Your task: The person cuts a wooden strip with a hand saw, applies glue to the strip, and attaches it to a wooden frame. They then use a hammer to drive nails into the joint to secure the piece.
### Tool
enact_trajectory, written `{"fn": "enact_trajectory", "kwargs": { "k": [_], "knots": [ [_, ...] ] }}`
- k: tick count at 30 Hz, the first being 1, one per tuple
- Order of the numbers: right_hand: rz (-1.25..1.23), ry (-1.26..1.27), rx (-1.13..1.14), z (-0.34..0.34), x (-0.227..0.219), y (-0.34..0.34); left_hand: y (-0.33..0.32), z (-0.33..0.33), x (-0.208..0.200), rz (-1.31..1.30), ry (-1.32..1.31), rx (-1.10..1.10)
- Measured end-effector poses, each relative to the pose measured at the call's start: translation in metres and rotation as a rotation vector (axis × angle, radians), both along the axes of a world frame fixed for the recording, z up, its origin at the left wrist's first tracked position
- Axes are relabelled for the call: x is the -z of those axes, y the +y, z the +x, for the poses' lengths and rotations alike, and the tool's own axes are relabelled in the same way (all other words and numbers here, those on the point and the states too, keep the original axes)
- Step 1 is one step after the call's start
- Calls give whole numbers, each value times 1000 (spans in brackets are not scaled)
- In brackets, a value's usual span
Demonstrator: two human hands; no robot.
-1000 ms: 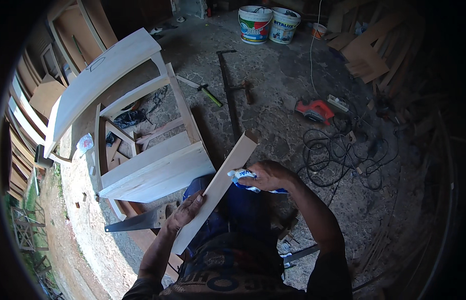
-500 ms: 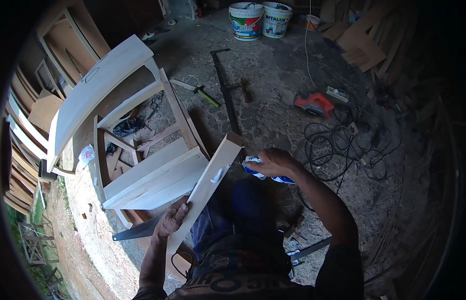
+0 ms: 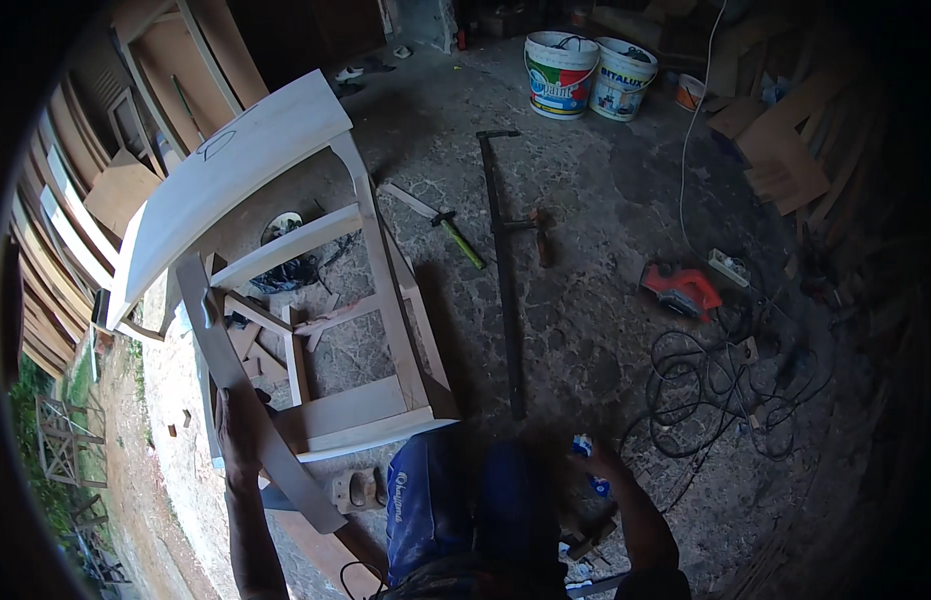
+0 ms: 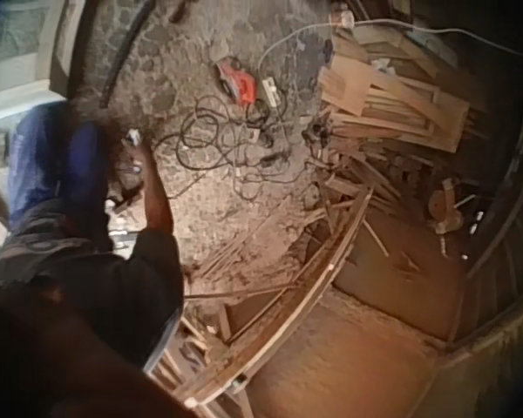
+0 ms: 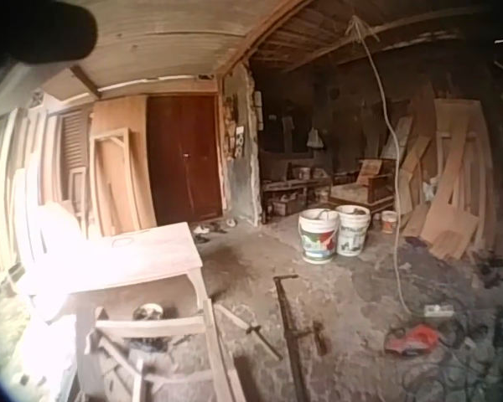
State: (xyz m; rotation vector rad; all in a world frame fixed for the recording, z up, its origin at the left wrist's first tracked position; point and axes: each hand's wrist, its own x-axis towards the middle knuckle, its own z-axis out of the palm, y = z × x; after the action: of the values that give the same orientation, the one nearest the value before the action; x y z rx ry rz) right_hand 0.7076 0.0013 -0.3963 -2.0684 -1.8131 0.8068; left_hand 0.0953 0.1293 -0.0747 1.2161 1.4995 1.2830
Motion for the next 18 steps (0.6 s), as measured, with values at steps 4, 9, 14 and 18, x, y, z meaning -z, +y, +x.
{"fn": "enact_trajectory", "kwargs": {
  "k": [4, 9, 14, 18],
  "knots": [
    [-213, -259, -185, -7, -60, 105, -23, -29, 32, 24, 109, -205],
    [29, -93, -263, -45, -29, 300, -69, -74, 85, 56, 397, -347],
    [113, 52, -292, -140, 15, 485, -67, -55, 75, -130, 548, -636],
    [220, -171, -290, -189, 53, 565, -48, -32, 43, -228, -87, -522]
  ]
}}
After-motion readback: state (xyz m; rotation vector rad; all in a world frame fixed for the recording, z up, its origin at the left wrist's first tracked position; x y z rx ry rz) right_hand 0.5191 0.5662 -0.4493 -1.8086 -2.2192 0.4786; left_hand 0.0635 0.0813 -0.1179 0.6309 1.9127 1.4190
